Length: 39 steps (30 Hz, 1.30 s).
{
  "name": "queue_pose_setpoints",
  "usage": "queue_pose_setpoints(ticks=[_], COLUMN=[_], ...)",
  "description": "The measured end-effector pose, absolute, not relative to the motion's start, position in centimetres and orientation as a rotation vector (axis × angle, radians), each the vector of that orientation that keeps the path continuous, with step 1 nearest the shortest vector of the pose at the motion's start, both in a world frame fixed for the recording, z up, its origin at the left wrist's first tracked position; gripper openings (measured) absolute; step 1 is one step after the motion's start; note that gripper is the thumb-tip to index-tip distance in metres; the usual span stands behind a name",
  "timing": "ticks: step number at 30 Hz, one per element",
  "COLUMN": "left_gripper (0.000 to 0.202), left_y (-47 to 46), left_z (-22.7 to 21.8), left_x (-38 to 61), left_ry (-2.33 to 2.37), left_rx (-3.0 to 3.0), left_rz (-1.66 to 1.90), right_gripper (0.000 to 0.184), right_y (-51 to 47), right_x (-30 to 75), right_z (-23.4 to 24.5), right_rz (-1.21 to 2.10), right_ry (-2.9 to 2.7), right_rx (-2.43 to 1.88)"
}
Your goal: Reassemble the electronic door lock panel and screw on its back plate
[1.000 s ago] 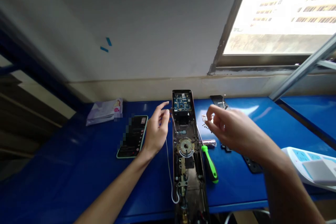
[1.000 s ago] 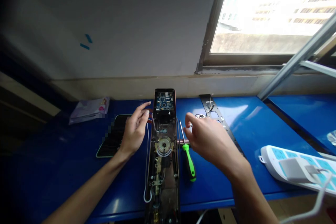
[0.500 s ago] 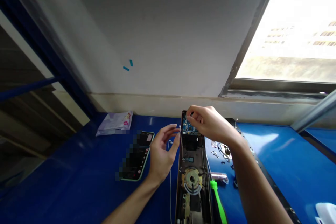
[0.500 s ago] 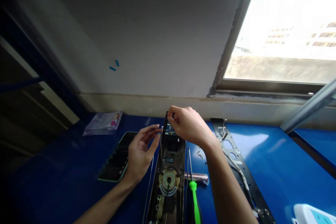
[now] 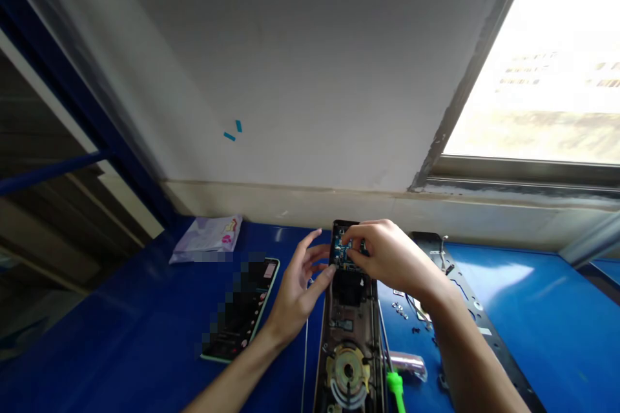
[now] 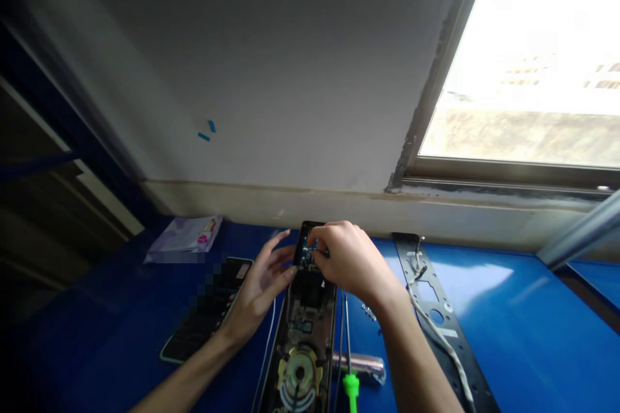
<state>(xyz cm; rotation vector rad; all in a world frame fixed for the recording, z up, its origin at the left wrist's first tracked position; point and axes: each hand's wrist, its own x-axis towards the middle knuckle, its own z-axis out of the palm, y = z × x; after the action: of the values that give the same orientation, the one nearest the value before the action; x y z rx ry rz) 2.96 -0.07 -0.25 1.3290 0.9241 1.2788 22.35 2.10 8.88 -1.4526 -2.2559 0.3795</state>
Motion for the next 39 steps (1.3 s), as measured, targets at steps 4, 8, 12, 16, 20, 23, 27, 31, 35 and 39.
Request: queue_pose_setpoints(ticks=[4, 8, 12, 16, 20, 23, 27, 31, 35, 39], left_gripper=[0.079, 0.082, 0.087, 0.083, 0.083, 0.085, 0.087, 0.085, 0.082, 0.079], left_y=[-0.5, -1.3, -1.6, -1.6, -1.7, -1.7, -1.7, -1.8, -1.8, -1.8], left_z=[-0.2, -0.5, -0.8, -0.7, -0.7, -0.9, -0.9, -0.8, -0.8, -1.0], left_x=[3.1, 3.1, 3.3, 3.6, 3.6, 3.7, 3.9, 4.2, 4.3, 4.3], left_ry=[0.844, 0.856, 0.874, 0.878, 0.872, 0.876, 0.878, 0.866, 0.873, 0.875], left_rx=[1.197, 1.148, 1.097, 1.058, 1.056, 1.043, 1.014, 0.948, 0.904, 0.89], left_rz=[1.186, 1.183, 1.162, 1.159, 1.171, 1.167, 1.174, 1.152, 1.142, 1.149], right_gripper=[0.018, 0.019, 0.017, 0.017, 0.017, 0.018, 0.018, 0.015, 0.017, 0.019], right_y=[2.3, 2.2, 2.1, 2.1, 2.1, 2.1, 2.1, 2.1, 2.1, 2.2], right_x=[22.0, 21.9, 21.9, 21.9, 21.7, 21.6, 21.4, 21.3, 21.3, 21.3], right_z=[9.0, 9.0, 8.9, 8.9, 9.0, 9.0, 9.0, 9.0, 8.9, 8.8], right_rz=[0.385, 0.389, 0.374, 0.351, 0.324, 0.309, 0.297, 0.272, 0.26, 0.255], right_ry=[-2.294, -2.317, -2.306, -2.305, -2.308, -2.309, -2.306, -2.307, -2.316, -2.31], right_rx=[-1.458, -1.484, -1.502, -1.513, -1.527, -1.531, -1.539, -1.552, -1.54, -1.537])
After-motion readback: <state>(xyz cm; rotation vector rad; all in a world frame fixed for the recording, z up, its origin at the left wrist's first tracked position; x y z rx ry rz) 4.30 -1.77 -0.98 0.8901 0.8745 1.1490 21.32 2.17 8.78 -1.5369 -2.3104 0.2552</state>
